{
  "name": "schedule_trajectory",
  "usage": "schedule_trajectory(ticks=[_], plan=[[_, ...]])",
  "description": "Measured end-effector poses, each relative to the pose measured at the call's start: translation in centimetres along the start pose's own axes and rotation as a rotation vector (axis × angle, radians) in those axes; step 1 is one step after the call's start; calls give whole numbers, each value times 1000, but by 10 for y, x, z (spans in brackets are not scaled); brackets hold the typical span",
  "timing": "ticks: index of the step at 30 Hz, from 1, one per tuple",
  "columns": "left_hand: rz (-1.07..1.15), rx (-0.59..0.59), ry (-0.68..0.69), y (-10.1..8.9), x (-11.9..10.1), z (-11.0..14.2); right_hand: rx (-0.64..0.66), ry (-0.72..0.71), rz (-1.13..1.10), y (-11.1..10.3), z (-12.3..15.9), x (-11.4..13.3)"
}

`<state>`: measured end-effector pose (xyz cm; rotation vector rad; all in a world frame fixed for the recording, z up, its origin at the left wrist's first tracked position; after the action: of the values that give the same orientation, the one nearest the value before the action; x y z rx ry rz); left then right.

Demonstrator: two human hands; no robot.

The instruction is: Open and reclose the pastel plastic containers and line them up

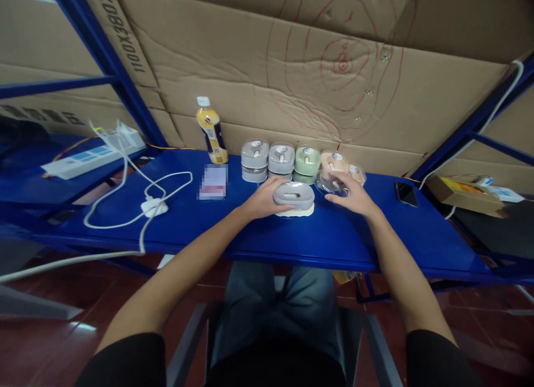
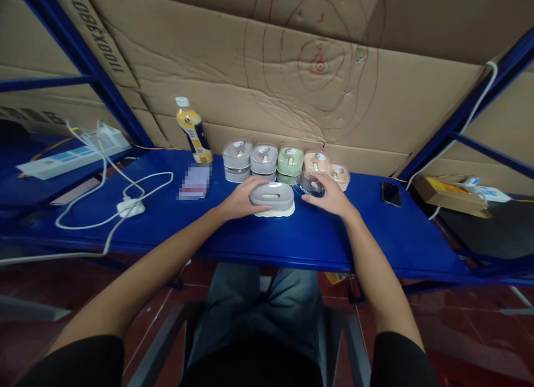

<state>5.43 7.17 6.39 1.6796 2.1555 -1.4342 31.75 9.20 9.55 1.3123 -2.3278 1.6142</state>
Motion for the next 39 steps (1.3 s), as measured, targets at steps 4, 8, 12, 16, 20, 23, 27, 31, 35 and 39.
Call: schedule_trajectory(ticks=[4,8,12,16,20,23,27,31,35,39], plan=[[16,61,-12,20,-2,1,22,-154,-22,19,-2,35],[85,56,-68,29,6,1,113,-222,-44,50,-2,63],[155,60,-115,34,11,2,141,-225,-26,65,-2,70],[187,47,-118,35,11,1,138,-210,-11,68,-1,67],[195,36,-98,33,11,0,133,-204,-13,69,0,63],[212,43,-85,33,12,0,132,-184,1,72,0,61],[204,80,-73,35,13,1,119,-157,18,74,2,58],[142,114,-71,33,13,2,174,-162,41,77,4,53],[109,155,-99,30,14,2,238,-160,55,78,6,48],[108,165,-113,28,14,2,238,-150,57,79,6,45]])
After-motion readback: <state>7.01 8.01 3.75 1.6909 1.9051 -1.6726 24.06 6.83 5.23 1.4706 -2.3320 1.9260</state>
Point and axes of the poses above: each hand's wrist, its own z-axis away from the middle knuckle, its own y-axis out of the palm, x = y × z, the point moved 8 cm from there along -z, towards the middle knuckle, and after that the axes turned 5 degrees about z, right-handed, at the moved point
